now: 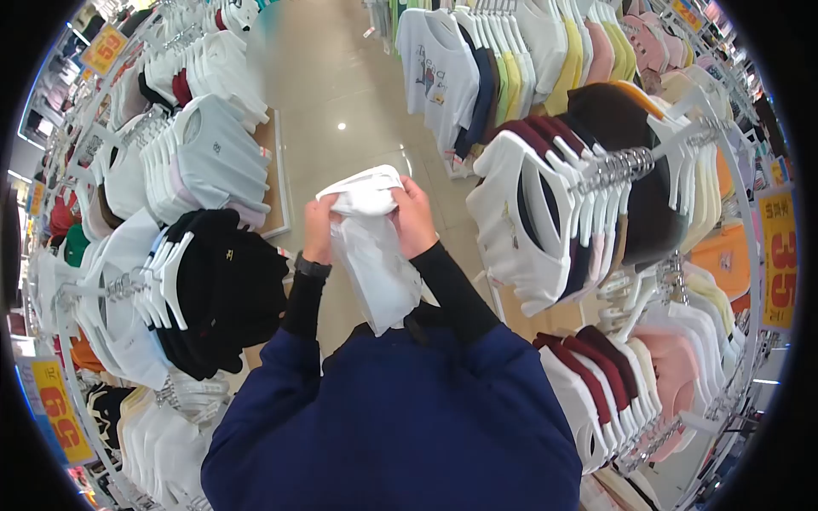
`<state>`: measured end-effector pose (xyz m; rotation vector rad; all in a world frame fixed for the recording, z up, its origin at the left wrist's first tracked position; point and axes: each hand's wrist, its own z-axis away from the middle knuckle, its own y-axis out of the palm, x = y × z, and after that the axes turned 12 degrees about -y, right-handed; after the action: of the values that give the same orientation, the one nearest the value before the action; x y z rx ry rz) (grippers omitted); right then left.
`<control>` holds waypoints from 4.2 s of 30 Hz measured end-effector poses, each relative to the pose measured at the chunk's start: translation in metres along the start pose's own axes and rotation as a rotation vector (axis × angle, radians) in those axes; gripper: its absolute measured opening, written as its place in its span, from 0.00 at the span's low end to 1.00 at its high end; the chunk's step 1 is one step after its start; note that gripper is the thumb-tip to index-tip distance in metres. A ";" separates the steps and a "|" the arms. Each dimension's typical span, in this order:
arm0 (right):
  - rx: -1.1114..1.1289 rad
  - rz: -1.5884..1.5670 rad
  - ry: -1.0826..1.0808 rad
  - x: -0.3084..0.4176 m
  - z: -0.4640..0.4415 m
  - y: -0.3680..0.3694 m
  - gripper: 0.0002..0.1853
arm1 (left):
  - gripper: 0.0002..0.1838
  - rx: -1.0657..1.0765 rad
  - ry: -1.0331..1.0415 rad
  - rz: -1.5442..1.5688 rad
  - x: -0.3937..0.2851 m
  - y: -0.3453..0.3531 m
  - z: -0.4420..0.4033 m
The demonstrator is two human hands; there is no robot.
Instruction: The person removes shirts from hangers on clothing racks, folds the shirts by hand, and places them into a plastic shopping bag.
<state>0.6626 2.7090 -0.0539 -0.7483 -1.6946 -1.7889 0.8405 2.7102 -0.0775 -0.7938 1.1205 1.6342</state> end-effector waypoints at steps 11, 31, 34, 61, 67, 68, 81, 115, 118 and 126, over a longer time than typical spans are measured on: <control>0.810 0.912 -0.049 0.132 -0.217 0.003 0.11 | 0.12 0.244 0.242 -0.629 -0.196 -0.003 -0.112; 0.571 0.482 0.108 0.037 -0.414 0.085 0.14 | 0.09 0.143 0.317 -0.634 -0.231 -0.104 -0.354; 0.595 0.596 0.094 0.037 -0.426 0.116 0.14 | 0.17 0.037 0.405 -0.781 -0.230 -0.093 -0.388; -0.137 1.519 -0.464 -0.013 -0.652 0.065 0.07 | 0.07 0.396 0.136 -0.498 -0.394 -0.045 -0.724; 0.009 1.302 -0.541 -0.021 -0.729 0.068 0.11 | 0.04 0.560 0.108 -0.769 -0.420 -0.049 -0.794; 0.004 1.292 -0.519 -0.023 -0.737 0.069 0.11 | 0.04 0.578 0.149 -0.849 -0.419 -0.049 -0.806; -0.184 1.401 -0.255 -0.071 -0.801 0.037 0.09 | 0.06 0.625 0.421 -0.950 -0.424 0.025 -0.935; -1.024 1.274 -0.663 -0.073 -0.875 0.242 0.18 | 0.09 0.769 0.884 -1.009 -0.543 0.109 -1.128; -0.972 1.399 -0.604 -0.088 -0.902 0.242 0.18 | 0.08 0.799 0.838 -1.092 -0.551 0.105 -1.102; -0.958 1.384 -0.710 -0.109 -0.983 0.255 0.13 | 0.09 0.722 1.239 -0.972 -0.538 0.077 -1.048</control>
<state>0.9039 1.7177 -0.0028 -2.3576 -0.0754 -1.1283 0.9341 1.5391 0.0370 -1.5313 1.5671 -0.2359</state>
